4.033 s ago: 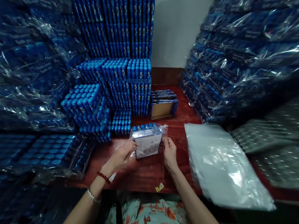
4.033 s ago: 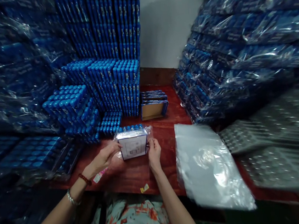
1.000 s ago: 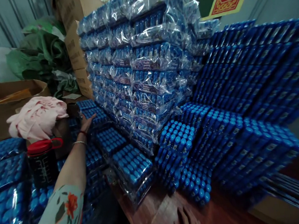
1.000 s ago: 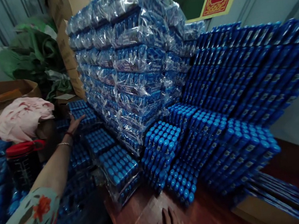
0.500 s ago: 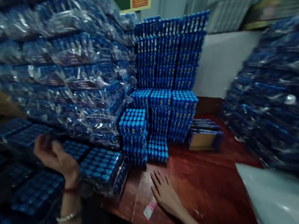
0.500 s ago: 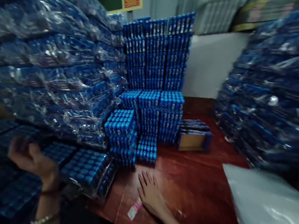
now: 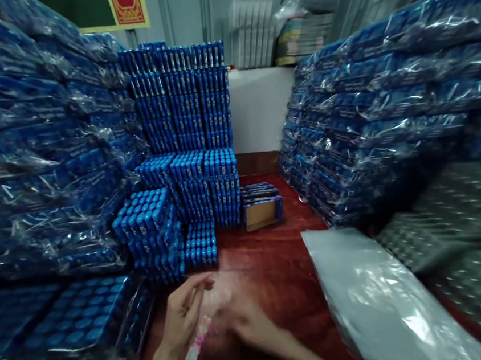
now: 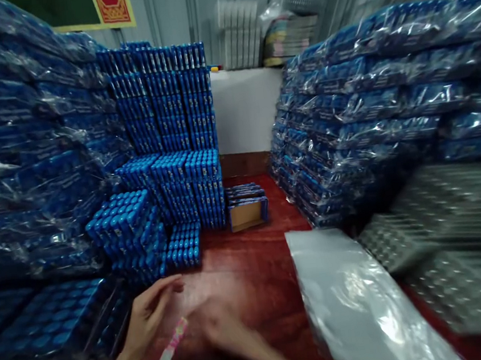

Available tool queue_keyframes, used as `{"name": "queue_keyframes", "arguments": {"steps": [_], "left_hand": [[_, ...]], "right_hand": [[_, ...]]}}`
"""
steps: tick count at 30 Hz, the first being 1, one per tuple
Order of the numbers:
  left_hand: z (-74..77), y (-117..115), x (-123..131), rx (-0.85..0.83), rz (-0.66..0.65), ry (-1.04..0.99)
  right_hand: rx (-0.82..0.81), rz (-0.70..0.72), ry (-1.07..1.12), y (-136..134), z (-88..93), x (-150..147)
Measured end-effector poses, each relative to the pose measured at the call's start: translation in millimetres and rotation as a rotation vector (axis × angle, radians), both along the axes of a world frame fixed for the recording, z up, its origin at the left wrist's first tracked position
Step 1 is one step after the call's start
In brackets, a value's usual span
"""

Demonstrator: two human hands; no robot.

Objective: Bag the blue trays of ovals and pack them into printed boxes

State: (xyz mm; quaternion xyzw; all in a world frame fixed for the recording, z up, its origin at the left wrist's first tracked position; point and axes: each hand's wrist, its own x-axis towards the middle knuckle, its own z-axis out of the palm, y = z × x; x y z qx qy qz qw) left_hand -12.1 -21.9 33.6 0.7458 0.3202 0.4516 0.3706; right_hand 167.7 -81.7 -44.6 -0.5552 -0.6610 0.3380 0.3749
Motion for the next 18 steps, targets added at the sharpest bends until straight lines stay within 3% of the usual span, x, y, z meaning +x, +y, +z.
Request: {"name": "queue_keyframes", "arguments": {"steps": [2,4,7,10,14,18], "left_hand": [[2.0,6,-1,-0.079,0.091,-0.013],[2.6,8,3,-0.134,0.156,-0.029],[2.2,3,21,-0.174,0.15,-0.046],[2.0,-8,41,-0.181,0.068,-0.023],[-1.1,-16,41,-0.196,0.052,0.003],[-9.9,-10,10,-0.244,0.229,-0.029]], "right_hand": [[0.116,-0.421,0.059,33,16.4,48],[0.166,-0.604,0.05,76,27.0,93],[0.154,-0.72,0.003,136,29.2,131],[0.147,-0.744,-0.045,172,25.7,135],[0.225,-0.783,-0.098,171,30.9,126],[0.263,-0.812,-0.107,117,34.7,132]]}}
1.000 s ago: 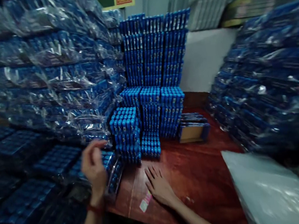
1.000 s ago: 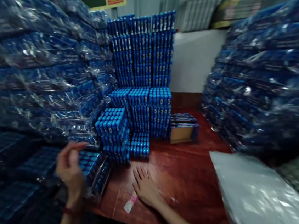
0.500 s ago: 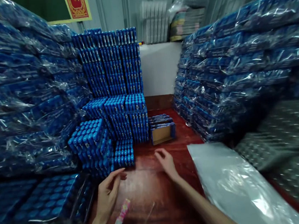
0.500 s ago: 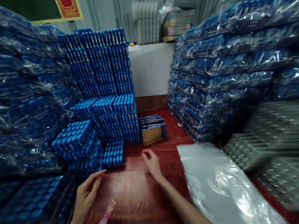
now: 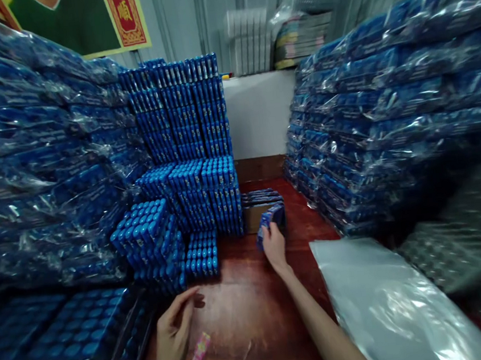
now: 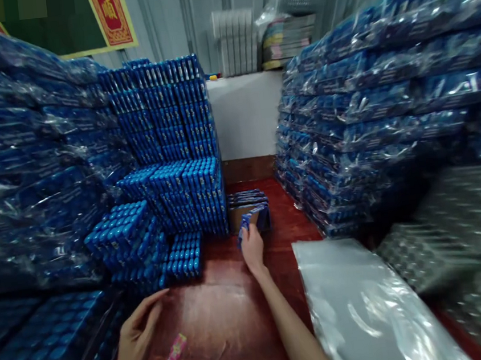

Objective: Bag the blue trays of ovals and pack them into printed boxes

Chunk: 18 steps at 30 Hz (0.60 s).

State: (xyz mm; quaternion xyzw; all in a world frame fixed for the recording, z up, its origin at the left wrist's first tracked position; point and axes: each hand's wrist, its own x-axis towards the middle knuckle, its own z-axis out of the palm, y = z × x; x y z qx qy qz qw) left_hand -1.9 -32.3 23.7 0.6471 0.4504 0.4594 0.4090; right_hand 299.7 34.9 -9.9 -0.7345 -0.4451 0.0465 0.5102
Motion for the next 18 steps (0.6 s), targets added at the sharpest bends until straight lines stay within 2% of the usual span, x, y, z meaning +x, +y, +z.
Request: {"name": "queue_keyframes", "arguments": {"steps": [3,5,8,10,12,14,16,18], "left_hand": [[-3.8,10,-23,-0.02,0.184,-0.071],[-0.8,20,-35,0.018,0.306,-0.134],[14.1,45,-48,0.17,0.502,-0.187],[28.5,65,-52,0.26,0.611,-0.137],[42.2,85,-51,0.295,0.676,0.018],[51.4,100,-44,0.279,0.719,0.22],[54.6,111,-33,0.246,0.772,0.391],[53.2,119,-20,0.234,0.836,0.481]], "right_hand": [[-0.025,0.105,-0.071,-58,-20.0,6],[-0.069,0.319,-0.342,-96,-46.3,1],[-0.246,0.579,-0.715,-146,-86.9,-24],[-0.357,0.706,-0.786,-166,-97.4,-46],[-0.431,0.789,-0.734,-167,-85.6,-66],[-0.41,0.83,-0.602,-143,-54.1,-80],[-0.238,0.867,-0.406,-96,-12.8,-91],[-0.046,0.812,-0.129,-36,27.0,-101]]}}
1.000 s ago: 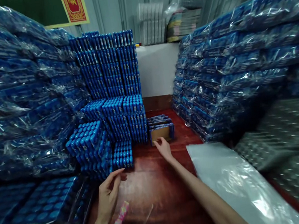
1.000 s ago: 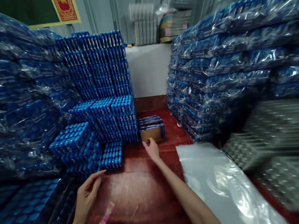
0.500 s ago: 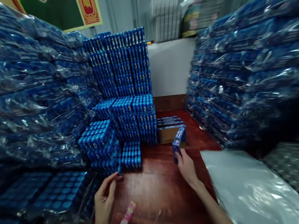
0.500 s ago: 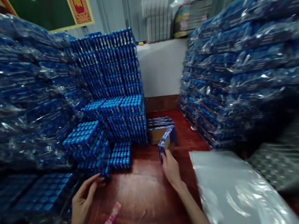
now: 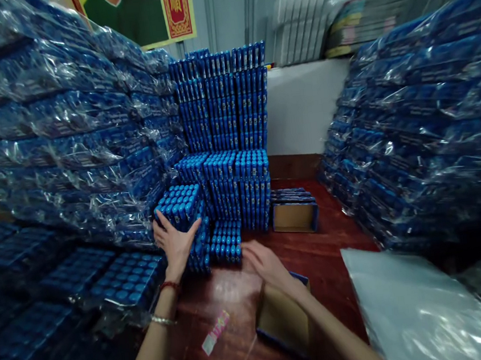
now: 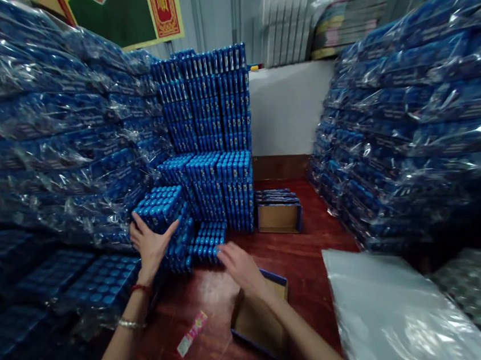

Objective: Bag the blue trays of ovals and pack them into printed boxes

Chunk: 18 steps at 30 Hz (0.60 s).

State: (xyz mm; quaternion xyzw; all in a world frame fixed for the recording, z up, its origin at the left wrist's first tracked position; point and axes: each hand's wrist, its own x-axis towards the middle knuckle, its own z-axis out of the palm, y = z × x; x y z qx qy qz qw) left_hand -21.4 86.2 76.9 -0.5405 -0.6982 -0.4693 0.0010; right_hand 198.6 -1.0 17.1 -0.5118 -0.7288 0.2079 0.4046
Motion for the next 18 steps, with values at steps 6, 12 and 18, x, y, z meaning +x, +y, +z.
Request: {"name": "queue_keyframes", "arguments": {"steps": [6,12,18], "left_hand": [[-2.9,21,15,0.041,0.104,-0.012],[-7.6,17,1,0.13,0.007,0.023],[-19.5,10,-7,0.267,-0.073,0.065]], "right_hand": [[-0.093,-0.037,0.452,156,59.5,-49],[-0.117,-0.031,0.6,200,53.1,-87],[-0.119,0.052,0.762,201,56.6,-110]]}}
